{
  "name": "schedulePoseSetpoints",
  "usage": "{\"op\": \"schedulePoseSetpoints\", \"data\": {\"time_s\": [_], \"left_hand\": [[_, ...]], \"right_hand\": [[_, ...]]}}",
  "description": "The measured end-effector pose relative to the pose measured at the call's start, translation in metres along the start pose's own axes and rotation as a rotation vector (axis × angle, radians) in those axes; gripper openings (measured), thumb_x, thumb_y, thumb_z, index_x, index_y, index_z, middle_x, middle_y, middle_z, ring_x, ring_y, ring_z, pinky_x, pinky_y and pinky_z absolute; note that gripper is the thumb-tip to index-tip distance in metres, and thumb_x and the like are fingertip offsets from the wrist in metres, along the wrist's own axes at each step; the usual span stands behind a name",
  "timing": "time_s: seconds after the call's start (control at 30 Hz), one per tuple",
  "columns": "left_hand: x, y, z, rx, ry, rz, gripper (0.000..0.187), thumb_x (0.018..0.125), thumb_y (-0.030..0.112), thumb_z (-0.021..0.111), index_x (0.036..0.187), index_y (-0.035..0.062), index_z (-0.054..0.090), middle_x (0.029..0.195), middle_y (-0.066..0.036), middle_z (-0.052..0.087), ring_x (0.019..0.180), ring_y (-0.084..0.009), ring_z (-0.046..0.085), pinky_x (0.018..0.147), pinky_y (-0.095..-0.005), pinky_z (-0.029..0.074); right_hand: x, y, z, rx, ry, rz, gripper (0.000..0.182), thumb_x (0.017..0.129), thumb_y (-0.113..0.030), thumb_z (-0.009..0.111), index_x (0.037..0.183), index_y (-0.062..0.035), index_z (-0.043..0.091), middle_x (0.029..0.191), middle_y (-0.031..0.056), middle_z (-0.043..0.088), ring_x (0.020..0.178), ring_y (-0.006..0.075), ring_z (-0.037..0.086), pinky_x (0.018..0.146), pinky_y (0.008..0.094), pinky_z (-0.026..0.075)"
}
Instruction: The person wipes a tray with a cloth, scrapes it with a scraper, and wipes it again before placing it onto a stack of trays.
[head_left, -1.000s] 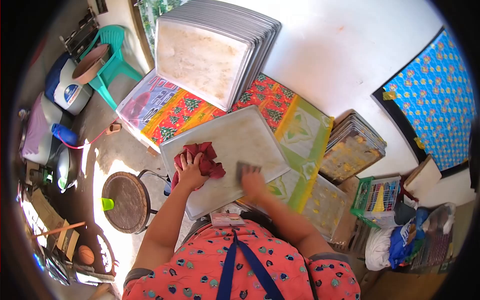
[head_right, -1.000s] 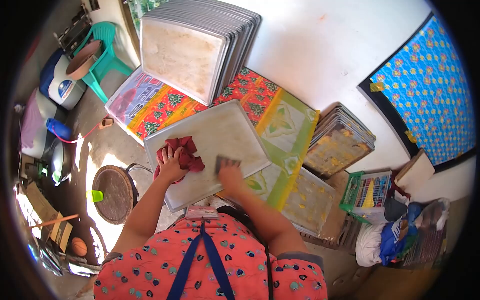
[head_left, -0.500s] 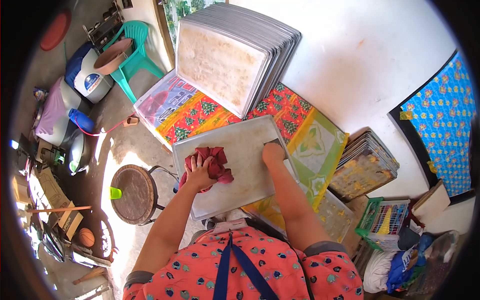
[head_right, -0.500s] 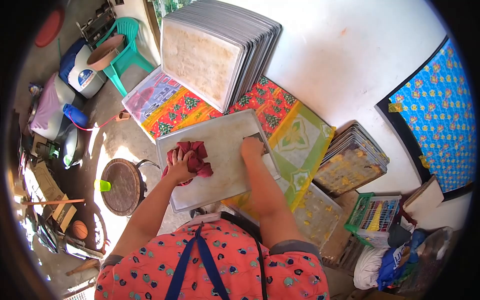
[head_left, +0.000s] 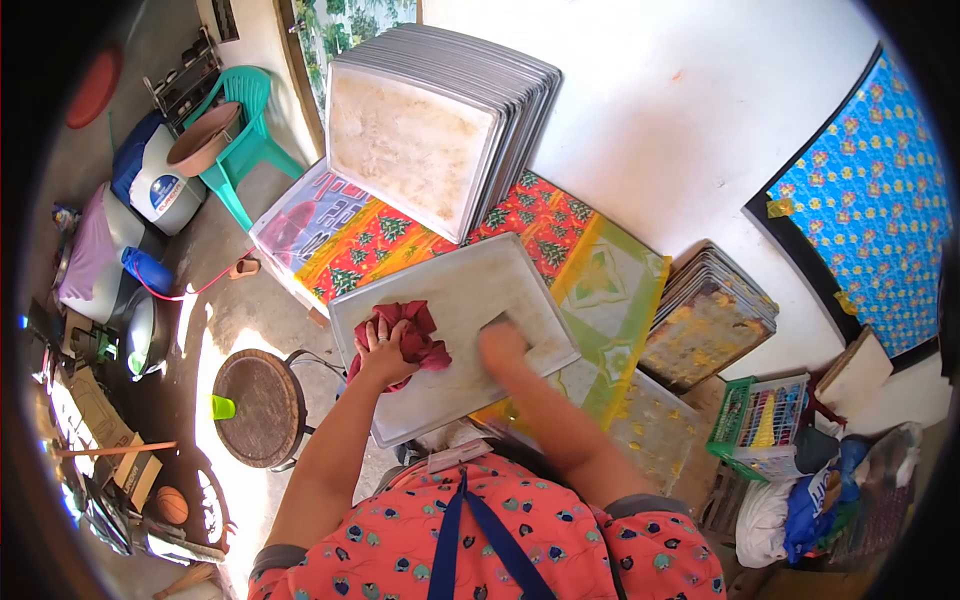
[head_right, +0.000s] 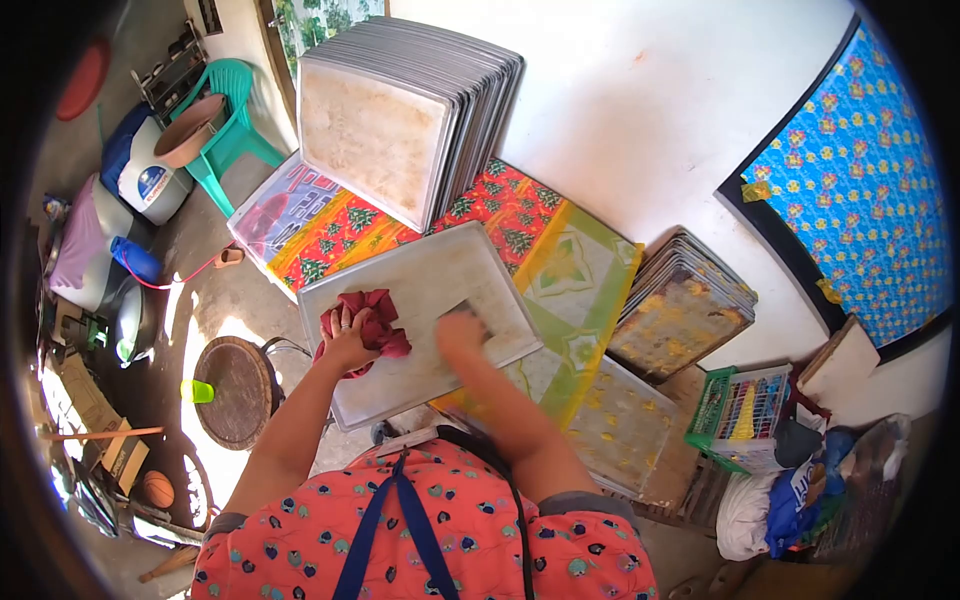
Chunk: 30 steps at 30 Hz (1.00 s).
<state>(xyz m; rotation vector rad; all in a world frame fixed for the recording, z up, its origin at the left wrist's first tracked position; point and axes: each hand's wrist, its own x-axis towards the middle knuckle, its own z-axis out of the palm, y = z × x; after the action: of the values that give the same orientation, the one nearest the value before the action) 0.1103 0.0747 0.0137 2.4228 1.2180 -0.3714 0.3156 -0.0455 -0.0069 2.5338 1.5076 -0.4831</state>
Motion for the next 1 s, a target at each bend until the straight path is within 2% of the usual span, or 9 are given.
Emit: {"op": "schedulePoseSetpoints", "data": {"time_s": [0.1, 0.23, 0.3, 0.4, 0.47, 0.53, 0.63, 0.83, 1.0], "left_hand": [[-0.002, -0.003, 0.002, 0.003, 0.014, 0.002, 0.100, 0.064, 0.050, 0.075, 0.146, 0.0292, 0.022, 0.155, -0.020, 0.010, 0.142, -0.0440, 0.008, 0.107, -0.0689, 0.014], [-0.003, -0.001, 0.002, 0.001, 0.021, 0.013, 0.099, 0.065, 0.051, 0.074, 0.146, 0.0289, 0.022, 0.156, -0.020, 0.009, 0.142, -0.0439, 0.008, 0.107, -0.0687, 0.014], [-0.005, -0.002, 0.002, 0.000, 0.022, 0.010, 0.099, 0.065, 0.051, 0.074, 0.146, 0.0286, 0.022, 0.156, -0.020, 0.010, 0.142, -0.0439, 0.008, 0.107, -0.0686, 0.014], [-0.003, -0.002, 0.002, -0.003, 0.039, 0.016, 0.099, 0.065, 0.050, 0.074, 0.146, 0.0280, 0.022, 0.155, -0.020, 0.011, 0.142, -0.0439, 0.008, 0.107, -0.0684, 0.014], [-0.004, -0.002, 0.003, -0.012, 0.043, 0.013, 0.100, 0.065, 0.050, 0.075, 0.146, 0.0278, 0.021, 0.155, -0.020, 0.011, 0.142, -0.0440, 0.008, 0.107, -0.0682, 0.014], [-0.005, -0.003, 0.005, -0.030, 0.065, 0.026, 0.099, 0.064, 0.047, 0.075, 0.146, 0.0279, 0.022, 0.155, -0.021, 0.012, 0.142, -0.0442, 0.008, 0.107, -0.0684, 0.014], [-0.013, -0.003, 0.010, -0.030, 0.179, 0.049, 0.094, 0.064, 0.043, 0.076, 0.143, 0.0249, 0.029, 0.152, -0.020, 0.022, 0.141, -0.0416, 0.015, 0.107, -0.0662, 0.018], [-0.037, 0.006, 0.006, -0.136, 0.250, 0.012, 0.081, 0.065, 0.036, 0.074, 0.137, 0.0184, 0.041, 0.140, -0.018, 0.040, 0.131, -0.0364, 0.036, 0.103, -0.0587, 0.031], [-0.048, 0.027, 0.003, -0.502, 0.318, 0.023, 0.077, 0.066, 0.027, 0.073, 0.135, 0.0108, 0.042, 0.123, -0.020, 0.056, 0.113, -0.0363, 0.055, 0.097, -0.0442, 0.043]], "right_hand": [[-0.025, -0.055, 0.079, 0.100, 0.302, 0.203, 0.040, 0.088, -0.023, 0.050, 0.116, 0.0032, 0.062, 0.119, 0.0229, 0.059, 0.111, 0.0442, 0.056, 0.087, 0.0565, 0.047], [-0.026, 0.007, 0.015, 0.151, -0.046, 0.208, 0.042, 0.089, -0.025, 0.051, 0.120, 0.0002, 0.060, 0.134, 0.0281, 0.047, 0.120, 0.0537, 0.044, 0.094, 0.0614, 0.041], [-0.008, 0.050, 0.015, 0.166, -0.076, 0.469, 0.035, 0.088, -0.021, 0.052, 0.112, 0.0005, 0.065, 0.134, 0.0279, 0.047, 0.118, 0.0517, 0.047, 0.092, 0.0600, 0.043], [-0.039, 0.031, 0.035, -0.092, 0.067, 0.147, 0.030, 0.085, -0.019, 0.055, 0.100, 0.0020, 0.069, 0.112, 0.0215, 0.063, 0.103, 0.0372, 0.061, 0.077, 0.0508, 0.052], [-0.089, -0.022, 0.030, -0.347, 0.323, -0.065, 0.026, 0.085, -0.018, 0.054, 0.094, -0.0009, 0.071, 0.105, 0.0179, 0.066, 0.091, 0.0376, 0.065, 0.073, 0.0477, 0.053], [-0.097, -0.048, 0.040, -0.097, 0.268, -0.339, 0.026, 0.083, -0.016, 0.053, 0.096, 0.0007, 0.068, 0.095, 0.0186, 0.068, 0.083, 0.0389, 0.066, 0.073, 0.0484, 0.053], [-0.091, -0.019, 0.000, 0.260, 0.008, -0.272, 0.027, 0.084, -0.016, 0.051, 0.099, 0.0008, 0.066, 0.089, 0.0220, 0.067, 0.081, 0.0392, 0.065, 0.072, 0.0489, 0.052], [-0.085, 0.140, -0.021, 0.370, 0.513, 0.257, 0.039, 0.088, -0.012, 0.044, 0.126, -0.0048, 0.053, 0.098, 0.0230, 0.065, 0.085, 0.0387, 0.064, 0.073, 0.0484, 0.051], [-0.074, 0.201, 0.008, 0.018, 0.419, 0.403, 0.067, 0.088, -0.023, 0.059, 0.145, -0.0078, 0.028, 0.135, 0.0273, 0.044, 0.124, 0.0387, 0.046, 0.103, 0.0449, 0.037]]}}
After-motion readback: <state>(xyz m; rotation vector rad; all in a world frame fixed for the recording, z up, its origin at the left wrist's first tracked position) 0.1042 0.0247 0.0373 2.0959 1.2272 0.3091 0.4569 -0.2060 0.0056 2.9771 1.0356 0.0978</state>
